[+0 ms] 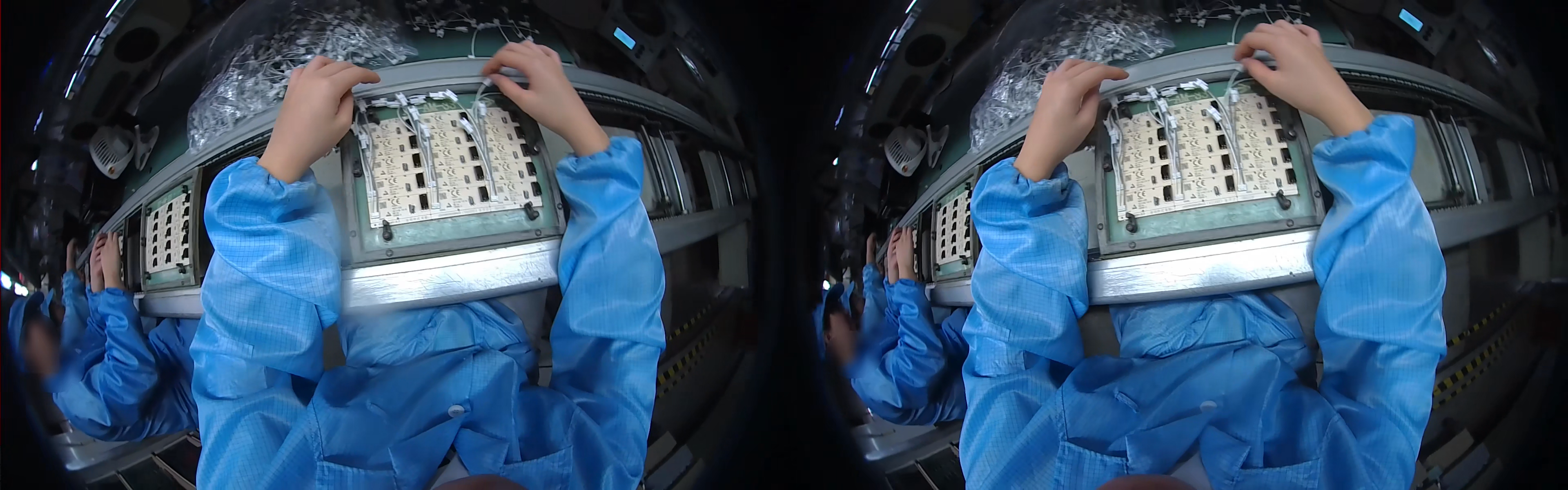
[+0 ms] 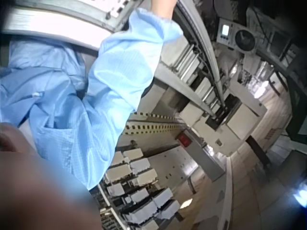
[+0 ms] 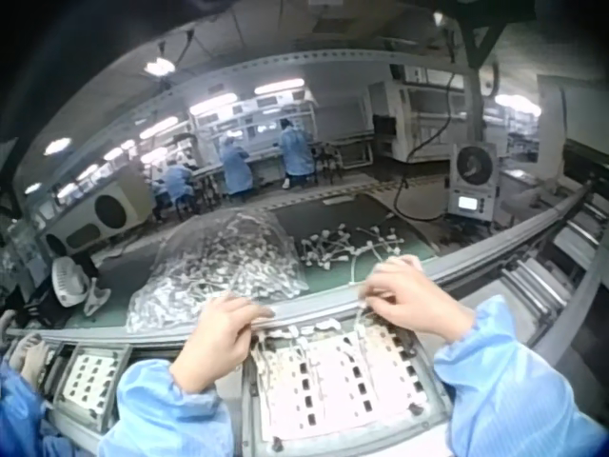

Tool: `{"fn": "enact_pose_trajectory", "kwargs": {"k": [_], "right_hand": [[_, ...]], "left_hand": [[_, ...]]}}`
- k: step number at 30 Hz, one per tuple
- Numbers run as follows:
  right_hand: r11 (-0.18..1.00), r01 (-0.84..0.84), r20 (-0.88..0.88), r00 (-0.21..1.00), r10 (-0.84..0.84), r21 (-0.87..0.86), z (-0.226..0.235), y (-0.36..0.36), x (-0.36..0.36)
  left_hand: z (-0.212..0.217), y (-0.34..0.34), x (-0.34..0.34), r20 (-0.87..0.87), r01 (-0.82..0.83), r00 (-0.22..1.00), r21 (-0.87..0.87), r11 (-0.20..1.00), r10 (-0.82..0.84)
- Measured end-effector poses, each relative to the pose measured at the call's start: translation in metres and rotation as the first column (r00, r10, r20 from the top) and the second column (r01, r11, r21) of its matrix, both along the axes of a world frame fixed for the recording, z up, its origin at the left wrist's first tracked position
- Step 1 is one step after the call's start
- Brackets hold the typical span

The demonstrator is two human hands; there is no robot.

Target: Manual assembly of wiring and electronic components onto a panel at a production line station.

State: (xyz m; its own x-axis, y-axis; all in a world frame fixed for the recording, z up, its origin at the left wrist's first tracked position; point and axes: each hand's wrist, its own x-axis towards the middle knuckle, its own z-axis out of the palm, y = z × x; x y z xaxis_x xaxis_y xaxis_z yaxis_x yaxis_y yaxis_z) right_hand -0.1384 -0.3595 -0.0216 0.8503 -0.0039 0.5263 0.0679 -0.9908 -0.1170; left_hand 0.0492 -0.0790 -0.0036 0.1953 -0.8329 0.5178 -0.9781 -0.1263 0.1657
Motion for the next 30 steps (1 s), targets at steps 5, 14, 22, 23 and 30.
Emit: {"fn": "enact_pose_trajectory", "kwargs": {"k": [5,14,22,23,30], "right_hand": [[0.997,0.014,-0.109,0.994,-0.006,0.079,0.006,-0.006,0.001],[0.999,-0.019,-0.071,0.997,0.023,0.049,0.008,0.006,-0.002],[0.998,0.068,-0.155,0.986,-0.066,0.007,0.013,0.005,-0.008],[0.995,0.095,-0.173,0.981,-0.094,-0.001,0.011,0.005,-0.009],[0.991,0.047,-0.185,0.983,-0.023,0.128,0.006,-0.003,-0.002]], "left_hand": [[-0.005,0.019,-0.004,0.113,-0.017,0.993,0.055,0.998,0.011],[0.01,0.02,-0.012,0.126,-0.004,0.992,0.052,0.999,-0.003],[0.017,0.027,-0.028,0.138,0.053,0.988,0.086,0.995,-0.065],[0.017,0.029,-0.027,0.136,0.054,0.988,0.087,0.995,-0.065],[0.008,0.033,-0.026,0.095,0.015,0.995,0.075,0.997,-0.022]]}}
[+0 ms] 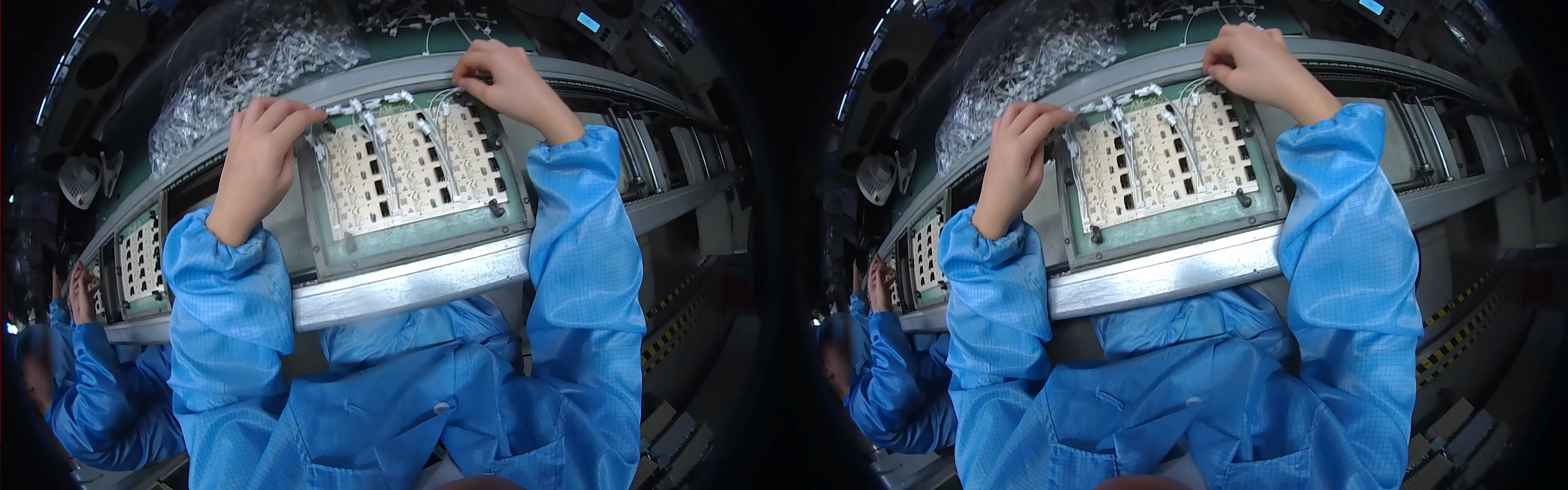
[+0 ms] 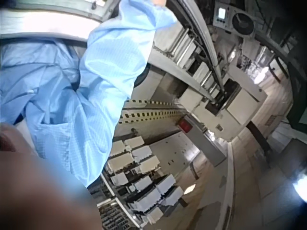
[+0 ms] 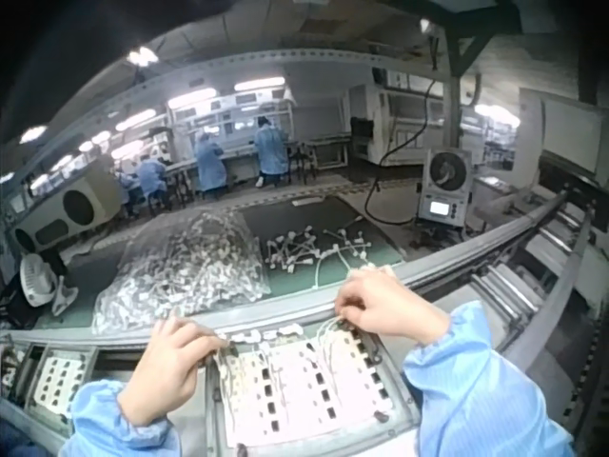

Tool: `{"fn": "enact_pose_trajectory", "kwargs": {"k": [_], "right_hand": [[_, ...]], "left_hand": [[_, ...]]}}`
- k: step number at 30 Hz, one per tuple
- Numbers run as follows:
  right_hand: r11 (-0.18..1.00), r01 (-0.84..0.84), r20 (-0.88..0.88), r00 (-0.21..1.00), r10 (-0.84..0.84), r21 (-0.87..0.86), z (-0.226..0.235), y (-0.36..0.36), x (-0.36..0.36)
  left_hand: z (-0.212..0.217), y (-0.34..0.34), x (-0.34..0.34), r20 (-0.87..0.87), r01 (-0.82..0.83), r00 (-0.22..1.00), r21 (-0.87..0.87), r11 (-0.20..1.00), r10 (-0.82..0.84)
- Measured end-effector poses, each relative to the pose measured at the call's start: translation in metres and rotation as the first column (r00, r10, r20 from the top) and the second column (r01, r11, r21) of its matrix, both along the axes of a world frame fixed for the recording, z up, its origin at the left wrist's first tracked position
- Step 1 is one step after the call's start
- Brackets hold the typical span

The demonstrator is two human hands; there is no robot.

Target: Manual assembly of wiring and electronic components onto a panel at a production line station.

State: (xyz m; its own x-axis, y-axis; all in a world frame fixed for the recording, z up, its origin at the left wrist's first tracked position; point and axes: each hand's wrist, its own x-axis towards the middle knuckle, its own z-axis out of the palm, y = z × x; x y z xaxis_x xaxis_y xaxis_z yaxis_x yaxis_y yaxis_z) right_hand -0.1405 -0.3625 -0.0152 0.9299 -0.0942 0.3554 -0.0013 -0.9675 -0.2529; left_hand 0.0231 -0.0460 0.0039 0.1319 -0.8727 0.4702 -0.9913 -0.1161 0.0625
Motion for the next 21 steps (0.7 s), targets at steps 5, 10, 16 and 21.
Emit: {"fn": "enact_pose_trajectory", "kwargs": {"k": [5,10,16,21], "right_hand": [[0.998,-0.014,0.046,0.999,0.012,0.061,0.001,-0.003,-0.001],[0.992,0.035,-0.063,0.998,-0.027,0.121,0.003,-0.006,-0.004],[0.999,-0.032,0.024,0.999,0.033,-0.03,0.028,0.013,-0.01],[0.997,0.082,0.054,0.995,-0.082,-0.007,0.015,0.008,-0.008]], "left_hand": [[-0.005,0.0,0.0,-0.004,0.007,1.0,-0.034,0.999,-0.007],[-0.01,-0.001,0.003,-0.018,0.031,0.999,-0.031,0.999,-0.032],[-0.02,-0.009,0.005,0.076,0.099,0.993,-0.086,0.991,-0.093],[0.001,-0.011,-0.018,-0.205,0.086,0.972,-0.147,0.985,-0.115]]}}
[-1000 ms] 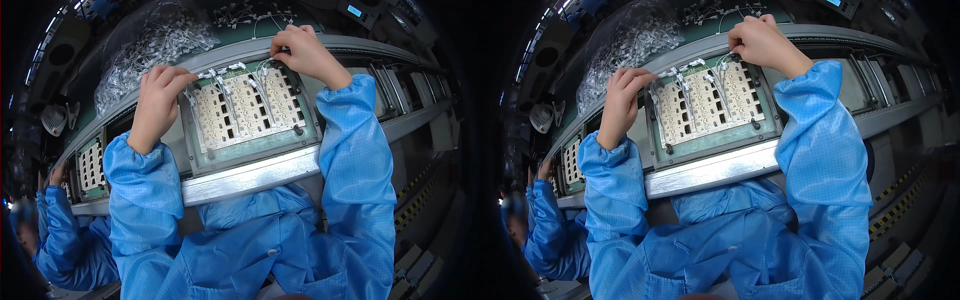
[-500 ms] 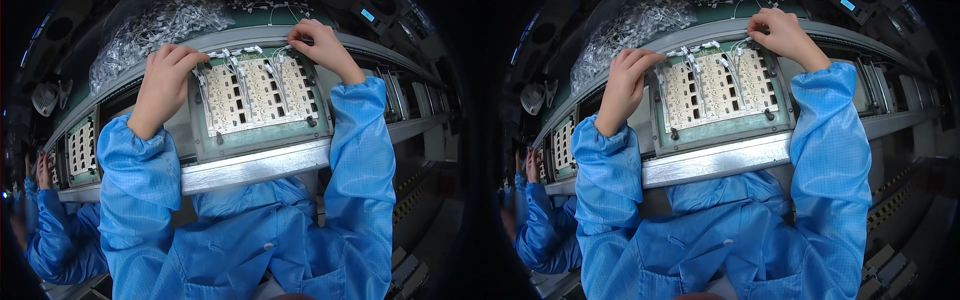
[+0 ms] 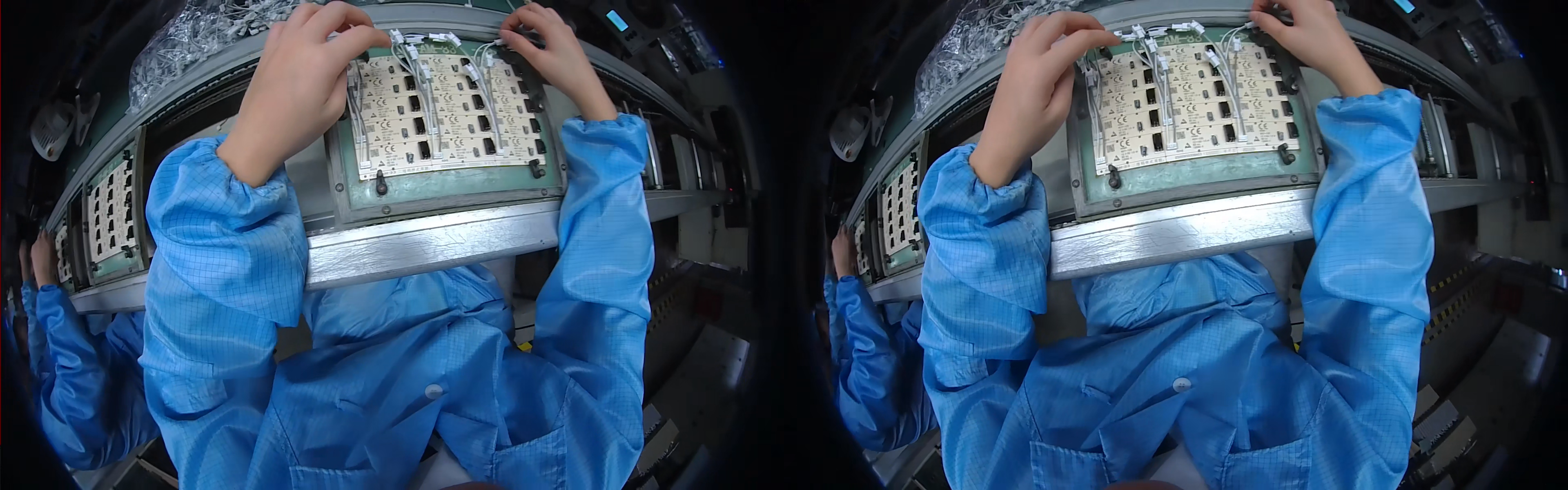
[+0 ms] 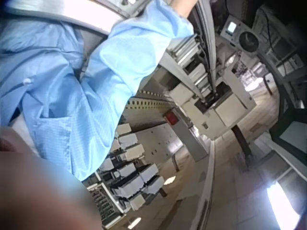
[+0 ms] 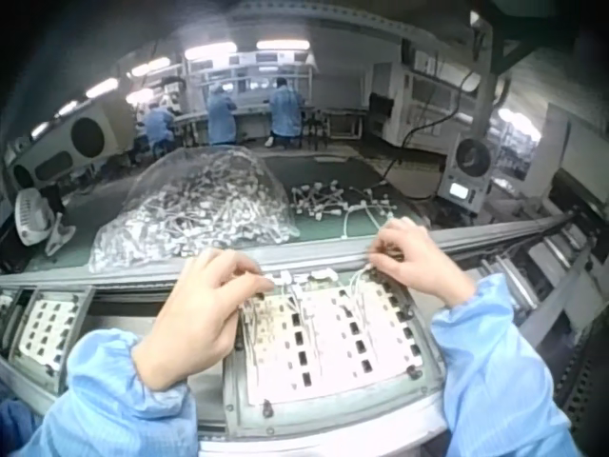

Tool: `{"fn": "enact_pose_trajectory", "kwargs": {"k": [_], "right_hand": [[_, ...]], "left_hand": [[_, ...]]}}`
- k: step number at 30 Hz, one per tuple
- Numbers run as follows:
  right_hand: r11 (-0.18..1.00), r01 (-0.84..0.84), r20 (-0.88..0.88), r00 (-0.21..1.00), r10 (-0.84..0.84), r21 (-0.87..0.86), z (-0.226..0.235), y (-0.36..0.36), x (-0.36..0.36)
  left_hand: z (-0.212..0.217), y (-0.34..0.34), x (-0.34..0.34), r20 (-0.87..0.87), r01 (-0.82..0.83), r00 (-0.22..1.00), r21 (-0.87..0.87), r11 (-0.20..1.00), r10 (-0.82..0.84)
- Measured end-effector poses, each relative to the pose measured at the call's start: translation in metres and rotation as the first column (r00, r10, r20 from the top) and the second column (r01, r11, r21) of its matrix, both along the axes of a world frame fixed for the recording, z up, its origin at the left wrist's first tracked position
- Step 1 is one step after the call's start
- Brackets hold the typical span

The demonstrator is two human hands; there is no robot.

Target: Manual assembly of wiring and electronic components onto a panel at a production line station.

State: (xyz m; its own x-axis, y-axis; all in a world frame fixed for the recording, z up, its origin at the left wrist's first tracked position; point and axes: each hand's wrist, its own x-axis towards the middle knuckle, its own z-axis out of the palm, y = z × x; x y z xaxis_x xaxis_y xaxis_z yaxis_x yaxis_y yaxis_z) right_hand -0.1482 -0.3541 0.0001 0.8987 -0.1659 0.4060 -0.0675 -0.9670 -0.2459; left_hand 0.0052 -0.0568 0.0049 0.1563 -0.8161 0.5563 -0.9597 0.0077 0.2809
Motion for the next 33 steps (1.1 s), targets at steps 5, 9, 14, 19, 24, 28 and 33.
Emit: {"fn": "enact_pose_trajectory", "kwargs": {"k": [5,9,14,19,24,28,33], "right_hand": [[0.995,-0.1,0.029,0.995,0.1,-0.005,-0.016,-0.024,0.01],[0.992,-0.123,0.049,0.991,0.12,0.042,-0.009,-0.023,0.005],[0.991,-0.102,0.016,0.995,0.103,-0.09,-0.016,-0.028,0.007],[0.996,-0.038,0.208,0.978,0.022,0.074,-0.016,-0.005,0.015],[0.987,-0.114,0.046,0.992,0.12,-0.116,-0.005,-0.002,0.011],[0.995,0.067,-0.015,0.998,-0.066,0.073,-0.007,0.003,-0.002],[0.999,0.034,0.01,0.999,-0.034,-0.022,-0.009,0.001,-0.011]], "left_hand": [[-0.045,-0.032,0.029,0.318,0.478,0.875,-0.688,0.547,-0.365],[-0.003,0.01,0.005,0.024,-0.007,1.0,-0.089,0.996,0.009],[-0.008,0.006,0.008,0.074,-0.003,0.997,-0.121,0.993,0.012],[-0.012,0.0,0.012,0.099,0.021,0.995,-0.165,0.986,-0.005],[-0.018,0.0,0.018,0.246,-0.024,0.968,-0.121,0.992,0.053],[-0.021,0.0,0.022,0.253,-0.006,0.966,-0.145,0.989,0.043],[-0.027,-0.003,0.017,0.21,-0.001,0.977,-0.132,0.991,0.029]]}}
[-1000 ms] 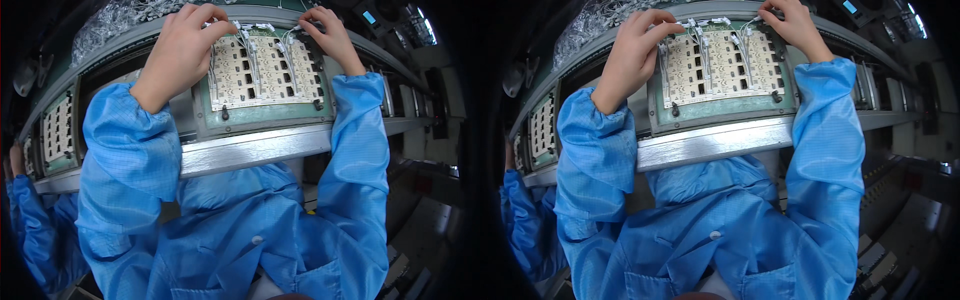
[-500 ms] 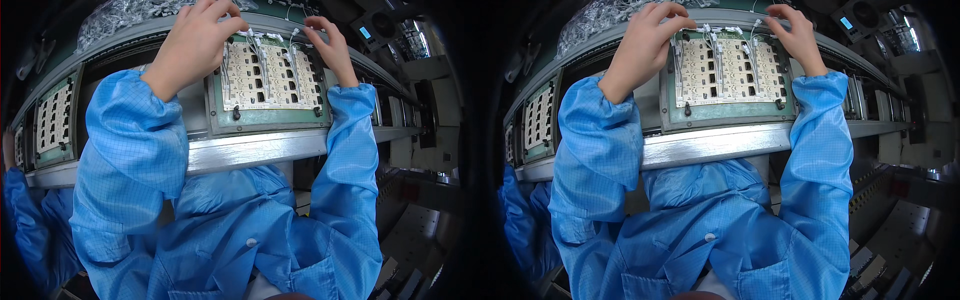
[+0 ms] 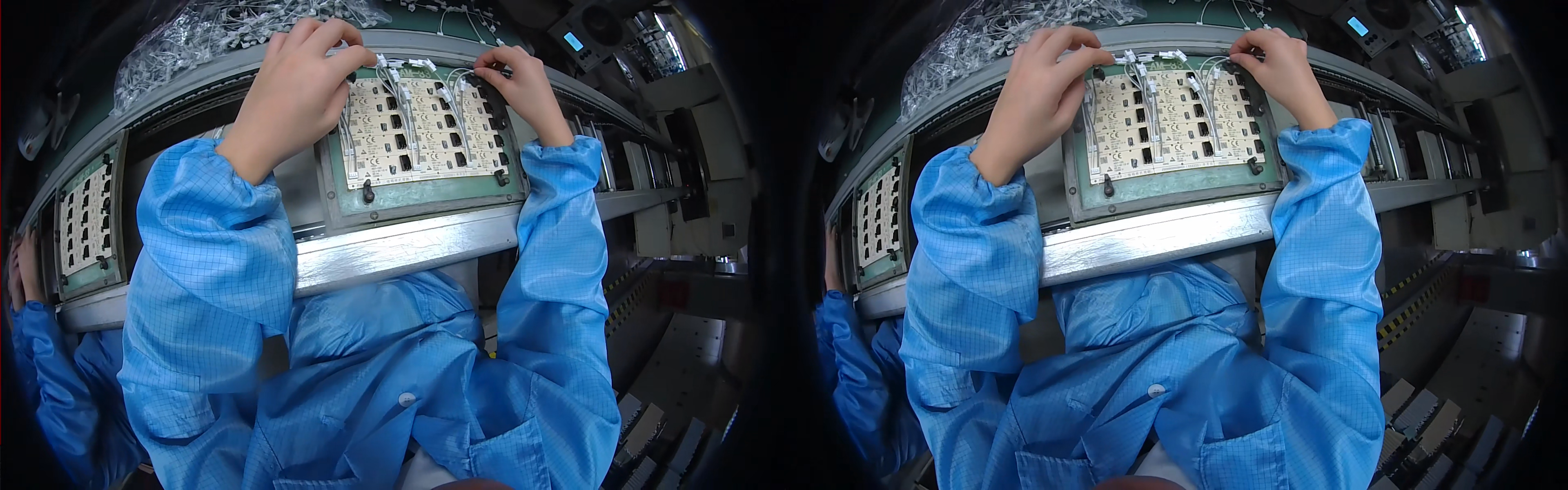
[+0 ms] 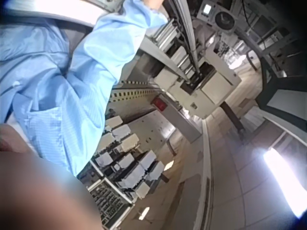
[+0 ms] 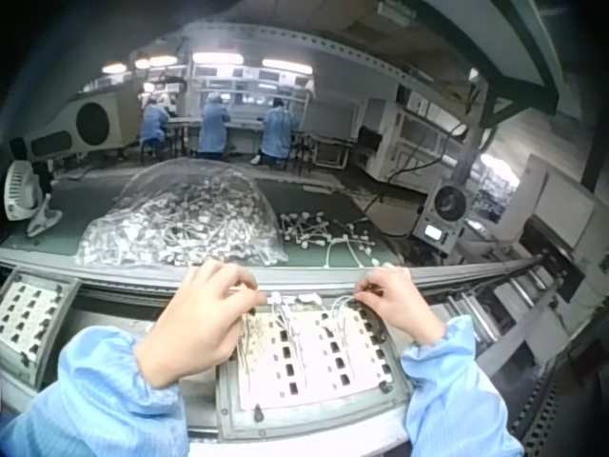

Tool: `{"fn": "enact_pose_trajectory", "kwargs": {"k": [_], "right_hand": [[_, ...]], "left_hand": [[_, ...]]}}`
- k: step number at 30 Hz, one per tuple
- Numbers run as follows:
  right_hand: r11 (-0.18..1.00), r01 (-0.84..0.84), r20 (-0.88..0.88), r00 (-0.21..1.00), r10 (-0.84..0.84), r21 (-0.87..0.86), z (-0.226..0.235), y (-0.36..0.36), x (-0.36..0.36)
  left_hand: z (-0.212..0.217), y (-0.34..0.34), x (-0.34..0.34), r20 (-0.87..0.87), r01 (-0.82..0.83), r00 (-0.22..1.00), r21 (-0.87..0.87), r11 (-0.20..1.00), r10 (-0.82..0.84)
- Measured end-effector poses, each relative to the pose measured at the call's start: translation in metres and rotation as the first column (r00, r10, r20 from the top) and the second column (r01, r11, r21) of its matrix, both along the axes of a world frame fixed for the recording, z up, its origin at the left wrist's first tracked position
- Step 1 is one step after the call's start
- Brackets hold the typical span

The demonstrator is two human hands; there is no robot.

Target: Manual assembly of wiring and electronic components onto a panel at a production line station.

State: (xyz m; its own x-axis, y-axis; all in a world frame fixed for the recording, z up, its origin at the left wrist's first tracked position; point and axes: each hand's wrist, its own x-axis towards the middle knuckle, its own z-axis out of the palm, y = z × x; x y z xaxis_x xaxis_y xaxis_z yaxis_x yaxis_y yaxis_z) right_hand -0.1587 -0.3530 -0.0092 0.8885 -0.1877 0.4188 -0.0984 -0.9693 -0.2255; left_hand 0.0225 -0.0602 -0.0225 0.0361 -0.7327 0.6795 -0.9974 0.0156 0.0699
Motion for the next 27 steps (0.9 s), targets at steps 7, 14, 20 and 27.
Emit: {"fn": "enact_pose_trajectory", "kwargs": {"k": [7,14,20,27], "right_hand": [[0.999,-0.05,-0.025,0.998,0.05,0.015,-0.005,-0.007,0.006],[0.967,0.0,-0.016,1.0,0.005,0.255,-0.012,-0.007,0.011],[0.971,-0.005,-0.017,1.0,0.01,0.238,-0.017,-0.022,0.01],[0.97,0.021,-0.007,1.0,-0.02,0.241,-0.017,-0.022,0.01]], "left_hand": [[0.005,0.003,0.005,0.032,0.011,0.999,0.021,1.0,-0.012],[-0.002,0.0,0.003,0.005,0.026,1.0,0.034,0.999,-0.026],[-0.004,0.001,0.004,0.005,0.018,1.0,0.018,1.0,-0.018],[-0.005,0.001,0.006,0.019,0.019,1.0,0.017,1.0,-0.019]]}}
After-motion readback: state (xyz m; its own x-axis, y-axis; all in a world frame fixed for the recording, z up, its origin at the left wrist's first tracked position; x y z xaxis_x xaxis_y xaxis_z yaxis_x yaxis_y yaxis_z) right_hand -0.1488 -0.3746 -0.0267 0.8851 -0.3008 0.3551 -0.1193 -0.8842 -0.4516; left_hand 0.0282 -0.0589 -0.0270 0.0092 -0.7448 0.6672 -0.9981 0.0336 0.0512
